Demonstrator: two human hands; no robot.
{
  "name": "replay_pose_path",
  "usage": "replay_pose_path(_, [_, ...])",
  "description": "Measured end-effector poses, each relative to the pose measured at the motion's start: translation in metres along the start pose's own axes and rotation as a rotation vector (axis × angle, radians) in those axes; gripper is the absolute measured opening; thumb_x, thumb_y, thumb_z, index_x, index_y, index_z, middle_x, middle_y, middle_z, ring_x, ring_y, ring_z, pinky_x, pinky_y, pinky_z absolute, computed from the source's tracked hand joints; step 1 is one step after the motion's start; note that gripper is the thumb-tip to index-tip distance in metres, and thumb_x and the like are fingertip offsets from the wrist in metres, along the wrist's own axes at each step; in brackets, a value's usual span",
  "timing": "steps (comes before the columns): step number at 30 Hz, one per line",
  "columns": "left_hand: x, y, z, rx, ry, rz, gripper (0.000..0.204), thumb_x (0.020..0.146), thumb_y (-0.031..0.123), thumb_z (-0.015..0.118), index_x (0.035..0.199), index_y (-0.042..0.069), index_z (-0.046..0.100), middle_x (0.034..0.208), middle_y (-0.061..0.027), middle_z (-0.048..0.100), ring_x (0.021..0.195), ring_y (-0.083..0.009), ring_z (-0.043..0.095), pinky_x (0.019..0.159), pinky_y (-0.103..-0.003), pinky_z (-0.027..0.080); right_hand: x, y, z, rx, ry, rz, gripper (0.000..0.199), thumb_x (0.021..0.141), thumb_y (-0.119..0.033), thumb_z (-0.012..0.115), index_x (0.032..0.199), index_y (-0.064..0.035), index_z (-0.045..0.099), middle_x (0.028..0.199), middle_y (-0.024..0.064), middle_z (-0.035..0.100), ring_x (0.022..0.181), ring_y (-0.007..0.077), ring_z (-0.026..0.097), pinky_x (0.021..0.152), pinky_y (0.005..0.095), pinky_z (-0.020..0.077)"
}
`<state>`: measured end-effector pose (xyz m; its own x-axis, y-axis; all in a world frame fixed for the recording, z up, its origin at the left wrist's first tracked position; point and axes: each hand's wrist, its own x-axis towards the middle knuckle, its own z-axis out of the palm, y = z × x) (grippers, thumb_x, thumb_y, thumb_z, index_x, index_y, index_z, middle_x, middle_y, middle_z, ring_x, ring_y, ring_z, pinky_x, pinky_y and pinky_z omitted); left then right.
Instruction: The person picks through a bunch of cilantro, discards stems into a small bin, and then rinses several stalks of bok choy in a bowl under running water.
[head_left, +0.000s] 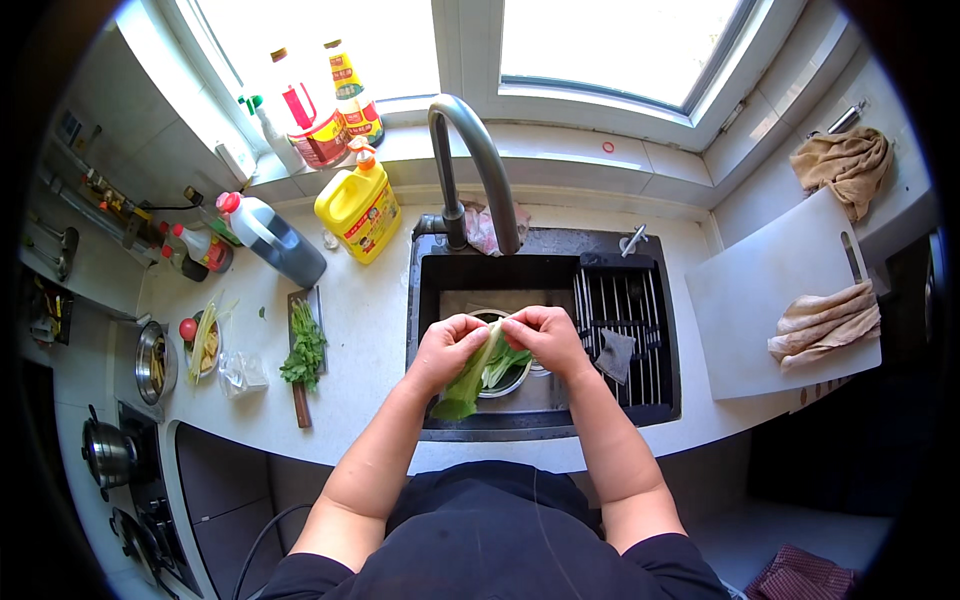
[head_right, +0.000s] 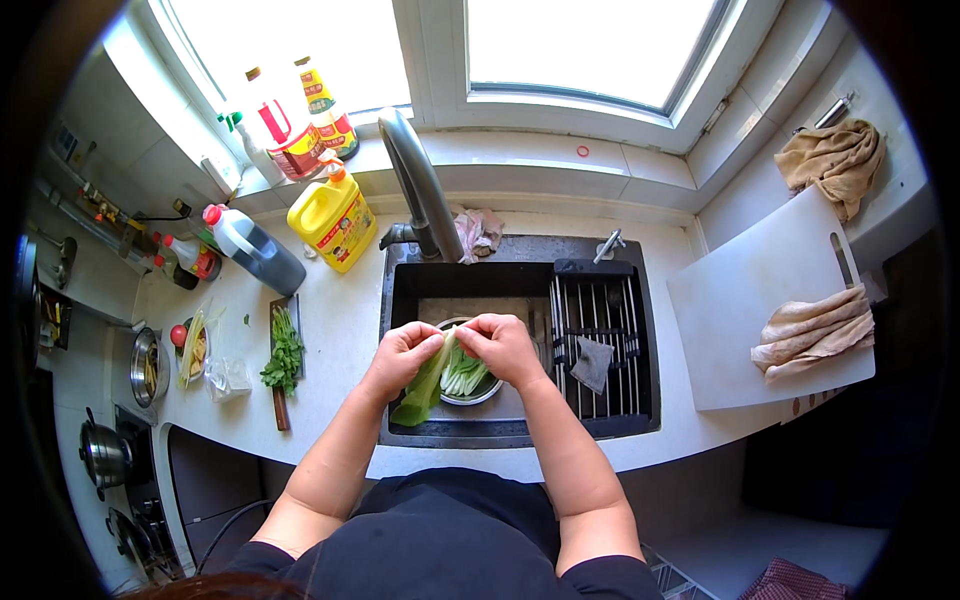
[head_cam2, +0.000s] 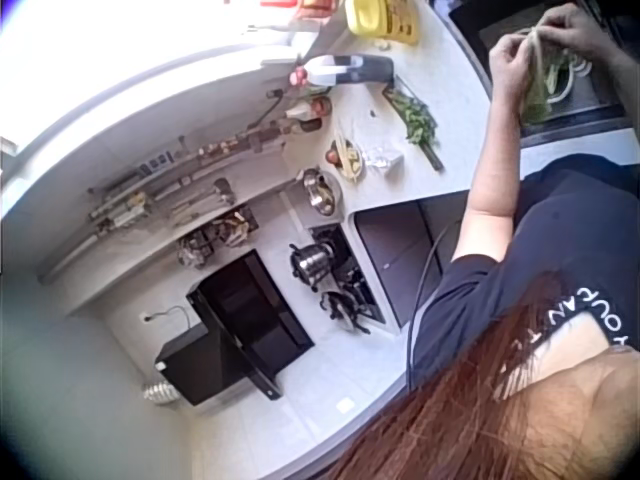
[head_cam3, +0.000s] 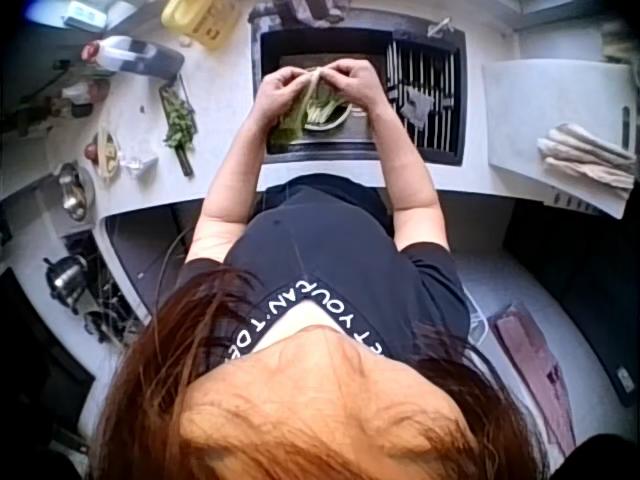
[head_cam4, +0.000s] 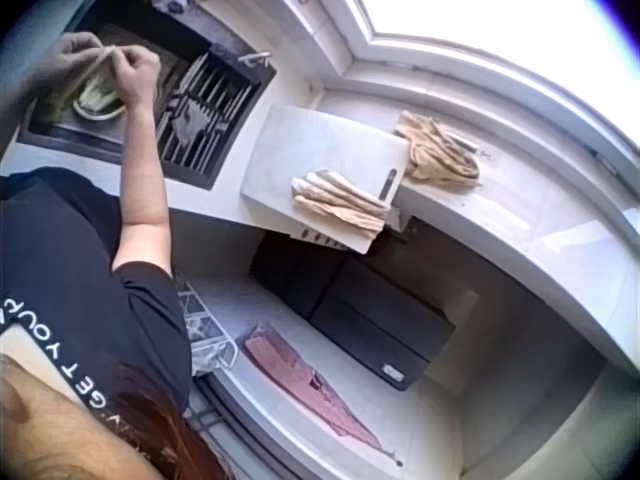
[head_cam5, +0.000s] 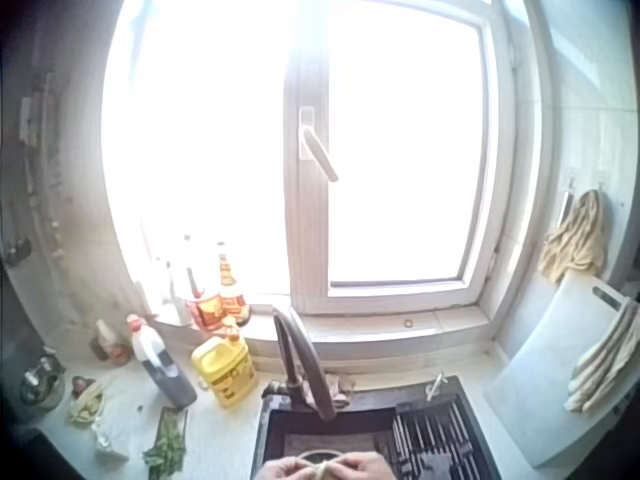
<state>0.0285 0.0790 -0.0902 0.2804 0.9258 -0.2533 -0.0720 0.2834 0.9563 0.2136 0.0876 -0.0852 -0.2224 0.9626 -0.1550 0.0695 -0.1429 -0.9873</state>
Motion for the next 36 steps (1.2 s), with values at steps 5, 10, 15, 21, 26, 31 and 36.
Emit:
replay_pose_path(5, [0.001,-0.004,0.007,0.449,0.126,0.165,0.023,0.077,0.014,0.071,0.091,0.0,0.059,0.085,-0.006,0.065,0.078,-0.0103,0.061,0.071,-0.025,0.049,-0.001,0.004,0.013,-0.182,0.101,-0.1,0.015,0.081,-0.013,0.063,0.079,0.0018,0.066,0.062,0.0021,0.061,0.056,0.0062,0.054,0.052,0.0213,0.0428])
replay_pose_path(10, [0.0,0.002,0.004,-0.24,0.027,-0.115,0.016,0.085,0.011,0.06,0.096,0.0,0.059,0.086,-0.0077,0.065,0.076,-0.0136,0.061,0.071,-0.026,0.05,0.001,0.006,0.01,0.291,0.088,0.143,0.013,0.083,-0.014,0.061,0.083,-0.001,0.065,0.068,0.0016,0.061,0.055,0.0047,0.053,0.05,0.0189,0.0424])
replay_pose_path(15, [0.001,0.0,0.003,-0.506,0.099,-0.236,0.018,0.084,0.013,0.062,0.096,0.0,0.06,0.085,-0.0088,0.064,0.075,-0.0153,0.062,0.068,-0.03,0.052,0.002,0.014,0.013,0.225,0.035,0.147,0.02,0.08,-0.017,0.066,0.093,-0.0025,0.064,0.08,0.0017,0.062,0.062,0.0071,0.056,0.058,0.0209,0.0458])
replay_pose_path(21, [0.003,-0.002,-0.004,-0.421,0.032,-0.292,0.016,0.083,0.014,0.063,0.088,-0.002,0.064,0.08,-0.0095,0.065,0.068,-0.0158,0.063,0.06,-0.028,0.053,0.006,0.014,0.012,-0.081,-0.077,-0.094,0.025,0.076,-0.018,0.069,0.093,-0.0001,0.066,0.076,0.0037,0.065,0.068,0.0085,0.056,0.064,0.0252,0.0464])
replay_pose_path(26, [0.002,-0.005,-0.013,-0.389,-0.054,-0.395,0.019,0.083,0.016,0.063,0.086,-0.003,0.064,0.078,-0.0112,0.065,0.064,-0.017,0.063,0.059,-0.029,0.053,0.004,-0.003,0.007,-0.312,-0.14,-0.075,0.018,0.081,-0.015,0.059,0.087,0.0003,0.065,0.066,0.0031,0.058,0.061,0.0061,0.049,0.055,0.0233,0.0406])
replay_pose_path(31, [0.006,-0.003,0.0,-0.631,-0.042,-0.554,0.022,0.086,0.02,0.059,0.091,-0.001,0.061,0.077,-0.0109,0.065,0.063,-0.0196,0.065,0.059,-0.032,0.055,0.013,0.025,0.007,-0.06,-0.083,0.019,0.021,0.082,-0.016,0.051,0.074,0.0,0.063,0.062,0.0026,0.058,0.059,0.0097,0.051,0.055,0.025,0.0407])
replay_pose_path(36, [0.012,-0.027,-0.007,-1.046,-0.104,-0.727,0.024,0.088,0.022,0.055,0.081,0.0,0.061,0.065,-0.0068,0.063,0.058,-0.0165,0.064,0.058,-0.033,0.057,0.009,0.035,0.023,0.437,-0.085,0.433,0.02,0.081,-0.021,0.05,0.073,-0.0059,0.059,0.058,-0.0017,0.05,0.044,0.0058,0.04,0.036,0.0206,0.0263])
